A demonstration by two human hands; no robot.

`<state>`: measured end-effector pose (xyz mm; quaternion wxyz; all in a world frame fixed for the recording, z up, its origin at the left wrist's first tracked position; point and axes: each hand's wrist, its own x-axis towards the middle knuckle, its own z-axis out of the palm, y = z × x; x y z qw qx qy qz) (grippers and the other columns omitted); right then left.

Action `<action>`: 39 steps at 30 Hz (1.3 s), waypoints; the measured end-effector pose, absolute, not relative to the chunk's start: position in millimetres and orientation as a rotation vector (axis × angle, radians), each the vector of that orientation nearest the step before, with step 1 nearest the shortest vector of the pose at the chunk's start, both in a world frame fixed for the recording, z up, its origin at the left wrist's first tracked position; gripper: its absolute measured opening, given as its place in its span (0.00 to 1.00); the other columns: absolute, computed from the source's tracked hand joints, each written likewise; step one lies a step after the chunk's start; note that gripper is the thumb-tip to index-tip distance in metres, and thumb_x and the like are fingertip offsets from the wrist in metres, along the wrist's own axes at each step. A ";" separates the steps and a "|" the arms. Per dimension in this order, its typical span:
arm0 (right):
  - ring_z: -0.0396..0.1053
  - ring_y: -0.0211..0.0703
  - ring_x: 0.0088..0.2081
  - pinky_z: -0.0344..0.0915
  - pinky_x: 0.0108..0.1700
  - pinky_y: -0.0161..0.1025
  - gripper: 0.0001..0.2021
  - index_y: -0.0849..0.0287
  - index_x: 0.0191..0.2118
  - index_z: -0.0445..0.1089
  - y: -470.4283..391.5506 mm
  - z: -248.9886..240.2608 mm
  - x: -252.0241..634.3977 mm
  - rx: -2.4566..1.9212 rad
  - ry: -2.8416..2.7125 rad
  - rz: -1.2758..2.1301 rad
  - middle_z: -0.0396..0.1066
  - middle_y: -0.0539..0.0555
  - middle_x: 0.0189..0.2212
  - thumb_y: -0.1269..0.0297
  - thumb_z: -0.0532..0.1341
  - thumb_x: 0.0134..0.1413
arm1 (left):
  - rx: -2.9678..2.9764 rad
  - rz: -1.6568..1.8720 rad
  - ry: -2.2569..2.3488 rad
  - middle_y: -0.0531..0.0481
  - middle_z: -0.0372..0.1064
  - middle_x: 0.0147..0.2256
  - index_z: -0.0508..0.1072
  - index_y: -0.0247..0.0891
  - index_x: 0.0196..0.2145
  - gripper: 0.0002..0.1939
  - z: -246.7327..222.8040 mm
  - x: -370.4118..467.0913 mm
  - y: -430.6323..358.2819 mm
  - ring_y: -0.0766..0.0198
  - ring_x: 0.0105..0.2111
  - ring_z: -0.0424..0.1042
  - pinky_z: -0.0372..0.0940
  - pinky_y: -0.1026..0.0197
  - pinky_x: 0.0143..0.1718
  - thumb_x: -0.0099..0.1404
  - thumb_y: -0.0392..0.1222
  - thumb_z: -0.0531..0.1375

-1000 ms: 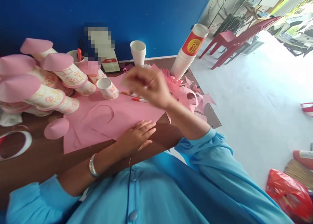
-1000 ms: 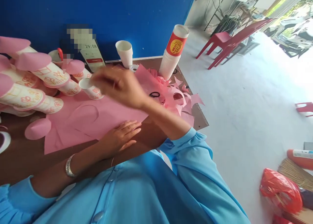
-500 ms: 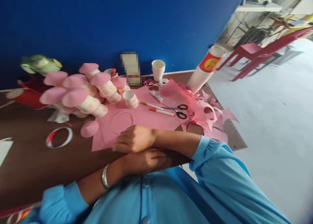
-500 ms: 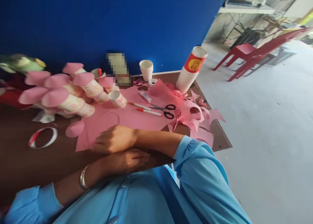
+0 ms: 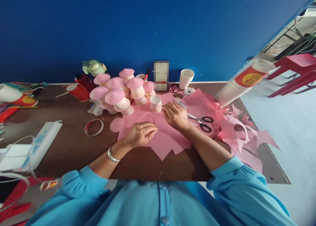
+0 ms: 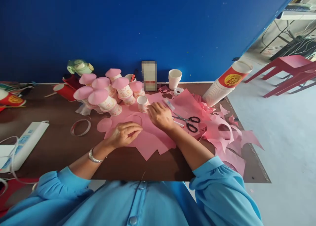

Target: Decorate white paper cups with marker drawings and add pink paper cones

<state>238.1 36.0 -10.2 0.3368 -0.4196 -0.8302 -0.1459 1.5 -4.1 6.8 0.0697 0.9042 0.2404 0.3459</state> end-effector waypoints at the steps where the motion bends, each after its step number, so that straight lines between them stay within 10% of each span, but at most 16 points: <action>1: 0.69 0.47 0.41 0.65 0.43 0.42 0.10 0.58 0.44 0.75 40.5 -11.6 243.8 -1.179 -2.140 -0.369 0.77 0.57 0.40 0.67 0.55 0.74 | 2.746 1.053 0.736 0.50 0.83 0.35 0.77 0.39 0.41 0.05 5.5 -1.1 1.2 0.64 0.35 0.83 0.77 0.63 0.37 0.72 0.32 0.61; 9: 0.68 0.62 0.55 0.67 0.49 0.51 0.20 0.59 0.61 0.70 57.6 -27.8 272.7 -1.678 -2.018 -0.328 0.75 0.64 0.55 0.64 0.59 0.65 | 2.697 1.125 0.824 0.51 0.83 0.36 0.75 0.40 0.40 0.06 -3.8 -12.1 15.4 0.64 0.37 0.83 0.76 0.64 0.38 0.74 0.33 0.58; 39: 0.73 0.62 0.53 0.72 0.51 0.53 0.22 0.57 0.61 0.71 57.6 -31.1 279.5 -1.882 -1.867 -0.058 0.77 0.65 0.52 0.68 0.56 0.62 | 2.352 1.353 1.269 0.48 0.81 0.32 0.78 0.37 0.36 0.11 -15.3 -34.6 22.9 0.69 0.24 0.70 0.66 0.65 0.29 0.75 0.42 0.59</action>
